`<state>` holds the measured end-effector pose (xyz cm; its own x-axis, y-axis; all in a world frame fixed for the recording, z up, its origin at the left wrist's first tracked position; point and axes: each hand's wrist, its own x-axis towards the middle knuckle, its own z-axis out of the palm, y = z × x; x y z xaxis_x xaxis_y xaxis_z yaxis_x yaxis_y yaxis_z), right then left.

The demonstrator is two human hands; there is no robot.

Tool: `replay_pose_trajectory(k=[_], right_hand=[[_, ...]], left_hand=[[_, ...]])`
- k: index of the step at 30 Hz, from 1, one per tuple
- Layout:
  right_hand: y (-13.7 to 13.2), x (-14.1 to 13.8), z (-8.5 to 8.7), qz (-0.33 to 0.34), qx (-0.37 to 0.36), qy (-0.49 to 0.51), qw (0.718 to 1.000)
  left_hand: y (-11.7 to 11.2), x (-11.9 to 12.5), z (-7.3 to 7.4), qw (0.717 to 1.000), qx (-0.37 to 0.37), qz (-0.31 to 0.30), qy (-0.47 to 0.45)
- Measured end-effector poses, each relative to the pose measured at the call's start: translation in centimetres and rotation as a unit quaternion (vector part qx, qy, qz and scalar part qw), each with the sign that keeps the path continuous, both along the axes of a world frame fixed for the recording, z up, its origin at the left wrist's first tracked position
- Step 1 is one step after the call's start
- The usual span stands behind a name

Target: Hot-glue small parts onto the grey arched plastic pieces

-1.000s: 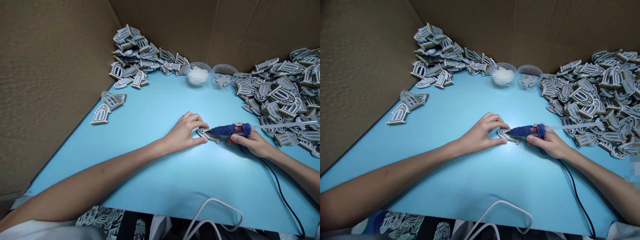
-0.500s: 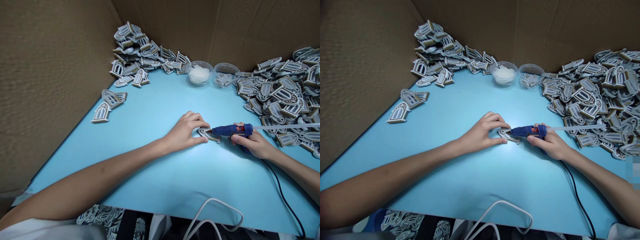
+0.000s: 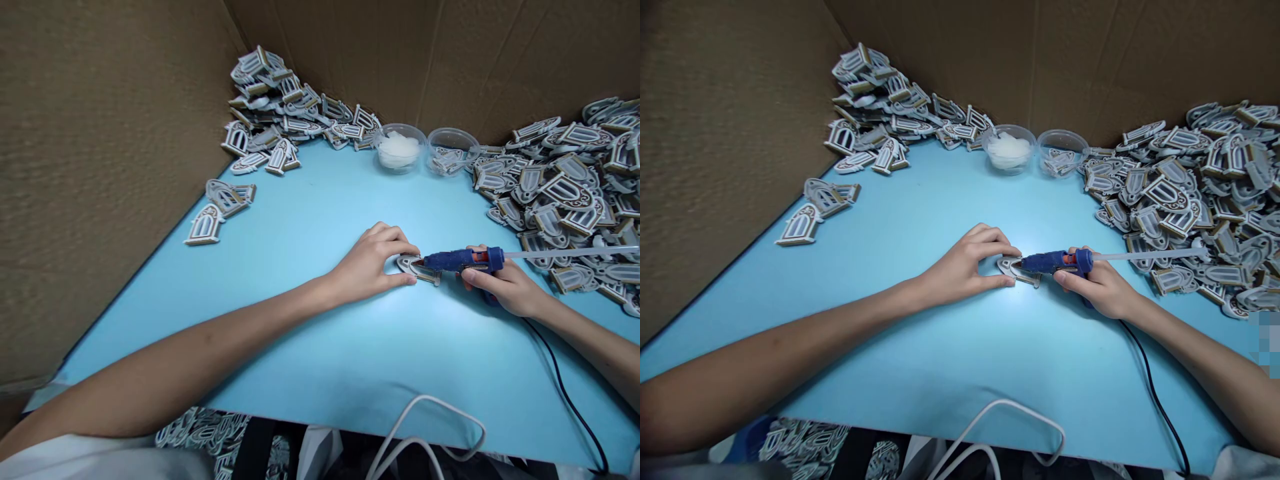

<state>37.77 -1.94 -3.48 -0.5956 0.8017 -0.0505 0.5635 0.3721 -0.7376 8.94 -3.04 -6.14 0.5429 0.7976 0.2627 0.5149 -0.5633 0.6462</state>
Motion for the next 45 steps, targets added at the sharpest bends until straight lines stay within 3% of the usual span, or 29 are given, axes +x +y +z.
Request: replay_pose_trajectory(k=[17,22,27,33,39,45], right_hand=[[-0.1,0.0,0.0,-0.021,-0.031,0.015,0.999],[-0.4,0.3,-0.7,-0.050,-0.139,0.183,0.972],[-0.3,0.2,-1.0,-0.159,-0.106,0.291,0.937],[-0.2,-0.1,-0.4,-0.162,-0.110,0.304,0.932],[-0.4,-0.2,-0.3,-0.173,-0.129,0.323,0.922],[-0.3,0.5,-0.8,-0.164,-0.107,0.277,0.941]], left_hand=[[0.0,0.1,0.1,1.000,-0.013,0.004,0.005],[0.0,0.1,0.1,1.000,-0.006,0.006,0.020],[-0.3,0.0,0.3,1.000,0.019,-0.018,-0.004],[-0.9,0.1,0.4,0.992,0.091,-0.055,0.061],[-1.0,0.0,0.2,0.993,0.111,-0.002,-0.042],[-0.6,-0.1,0.3,0.998,0.046,0.004,0.029]])
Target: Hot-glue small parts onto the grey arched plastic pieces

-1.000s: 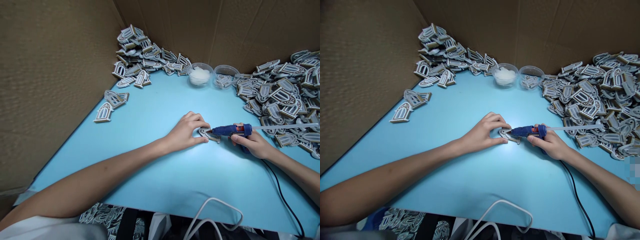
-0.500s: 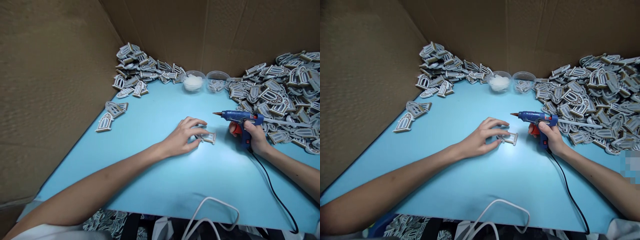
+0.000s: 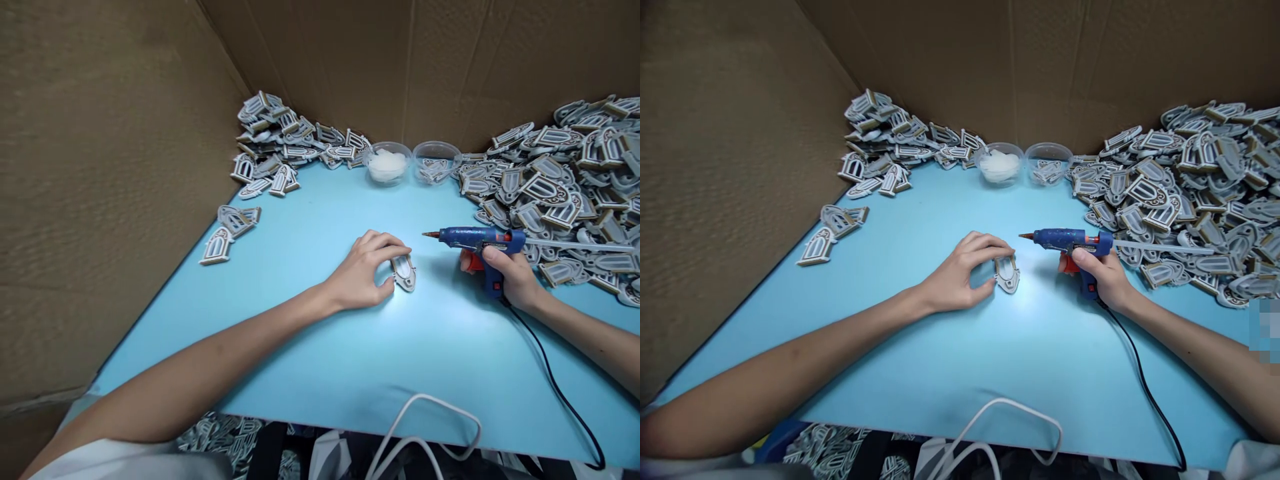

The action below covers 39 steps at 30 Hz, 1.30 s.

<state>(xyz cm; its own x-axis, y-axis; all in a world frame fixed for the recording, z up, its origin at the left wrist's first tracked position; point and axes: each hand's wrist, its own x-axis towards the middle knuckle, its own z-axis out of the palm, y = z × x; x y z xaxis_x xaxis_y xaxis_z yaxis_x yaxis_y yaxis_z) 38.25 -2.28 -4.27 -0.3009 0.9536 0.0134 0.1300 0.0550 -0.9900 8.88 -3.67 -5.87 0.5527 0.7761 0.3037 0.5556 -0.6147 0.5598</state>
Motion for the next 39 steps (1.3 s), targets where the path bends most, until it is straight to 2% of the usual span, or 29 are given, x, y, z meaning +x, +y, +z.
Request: replay_pose_trajectory(k=[6,9,14,39], right_hand=[[0.11,0.46,-0.58,0.101,0.014,-0.143,0.984],[0.08,0.35,-0.57,0.122,0.017,-0.186,0.975],[0.09,0.17,-0.47,0.130,0.056,-0.212,0.967],[0.02,-0.13,-0.20,0.133,0.094,-0.247,0.955]], left_hand=[[0.20,0.16,-0.03,0.999,-0.030,0.011,0.013],[0.25,0.11,-0.03,0.999,-0.042,0.012,0.004],[0.17,0.16,-0.17,0.999,-0.039,0.025,0.009],[0.13,0.29,-0.30,0.998,-0.051,0.029,0.015]])
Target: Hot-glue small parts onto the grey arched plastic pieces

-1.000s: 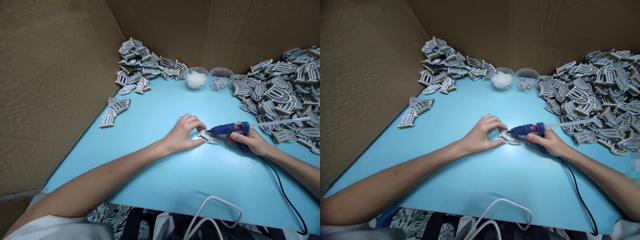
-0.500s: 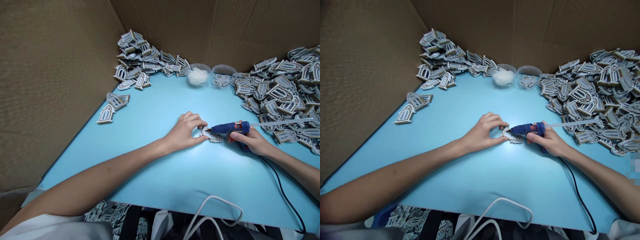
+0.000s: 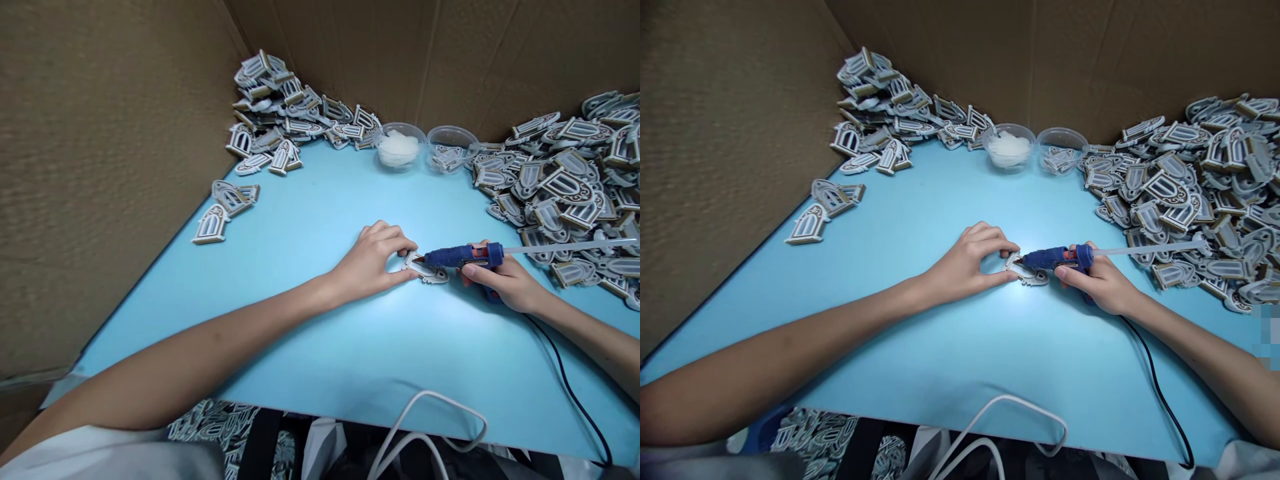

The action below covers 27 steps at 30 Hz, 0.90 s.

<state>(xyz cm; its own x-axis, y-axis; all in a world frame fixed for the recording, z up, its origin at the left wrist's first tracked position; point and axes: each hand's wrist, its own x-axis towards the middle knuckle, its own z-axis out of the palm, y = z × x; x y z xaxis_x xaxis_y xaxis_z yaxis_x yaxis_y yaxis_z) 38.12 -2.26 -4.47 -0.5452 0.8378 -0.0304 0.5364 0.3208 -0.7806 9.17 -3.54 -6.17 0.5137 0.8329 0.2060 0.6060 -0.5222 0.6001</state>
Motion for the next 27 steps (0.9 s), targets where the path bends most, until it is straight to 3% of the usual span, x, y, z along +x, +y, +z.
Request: replay_pose_trajectory(k=[13,27], right_hand=[[-0.11,-0.29,0.43,0.006,-0.030,0.008,1.000],[-0.04,-0.22,0.31,0.007,0.001,0.002,1.000]], left_hand=[[0.03,-0.08,0.21,1.000,-0.008,-0.003,0.007],[0.04,0.03,0.20,1.000,-0.011,0.001,0.009]])
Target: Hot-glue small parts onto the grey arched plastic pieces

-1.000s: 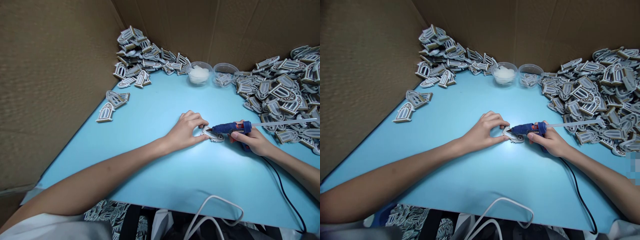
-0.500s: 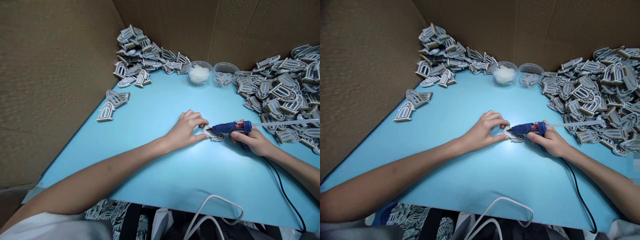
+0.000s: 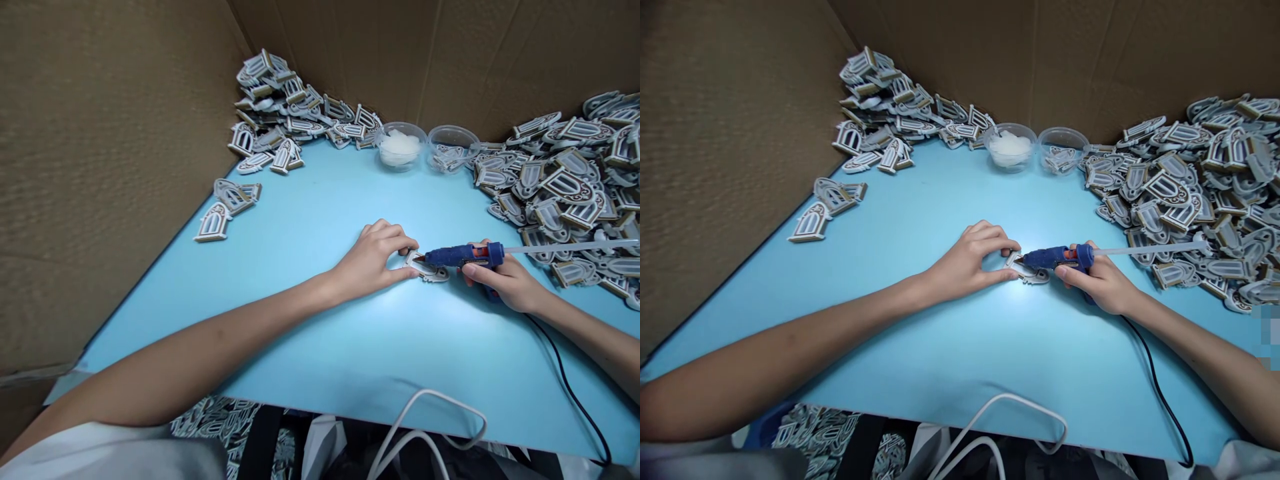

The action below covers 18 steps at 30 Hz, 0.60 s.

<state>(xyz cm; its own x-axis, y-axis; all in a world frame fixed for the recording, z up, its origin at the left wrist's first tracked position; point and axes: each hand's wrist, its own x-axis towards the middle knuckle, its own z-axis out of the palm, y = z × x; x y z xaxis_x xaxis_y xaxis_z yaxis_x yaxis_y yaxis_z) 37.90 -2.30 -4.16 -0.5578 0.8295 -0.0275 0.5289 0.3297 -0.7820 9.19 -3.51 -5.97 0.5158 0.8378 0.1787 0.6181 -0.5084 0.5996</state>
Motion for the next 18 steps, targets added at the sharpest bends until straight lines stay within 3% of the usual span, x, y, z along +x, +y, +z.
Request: replay_pose_trajectory(k=[6,9,11,14,18], right_hand=[[-0.11,0.00,-0.22,-0.015,-0.024,0.017,0.999],[-0.27,-0.14,-0.27,-0.041,-0.091,0.111,0.989],[-0.37,-0.18,-0.35,-0.076,-0.096,0.185,0.975],[-0.43,-0.08,-0.55,-0.140,-0.014,0.219,0.966],[-0.20,0.26,-0.66,-0.163,0.119,0.122,0.972]], left_hand=[[0.04,-0.08,-0.14,1.000,0.011,-0.008,-0.001],[0.06,-0.07,-0.28,1.000,0.017,-0.005,0.002],[0.05,-0.05,-0.31,1.000,0.016,-0.002,0.004],[-0.02,-0.03,-0.20,1.000,0.010,0.000,0.005],[-0.08,0.01,-0.04,1.000,0.012,0.004,-0.002]])
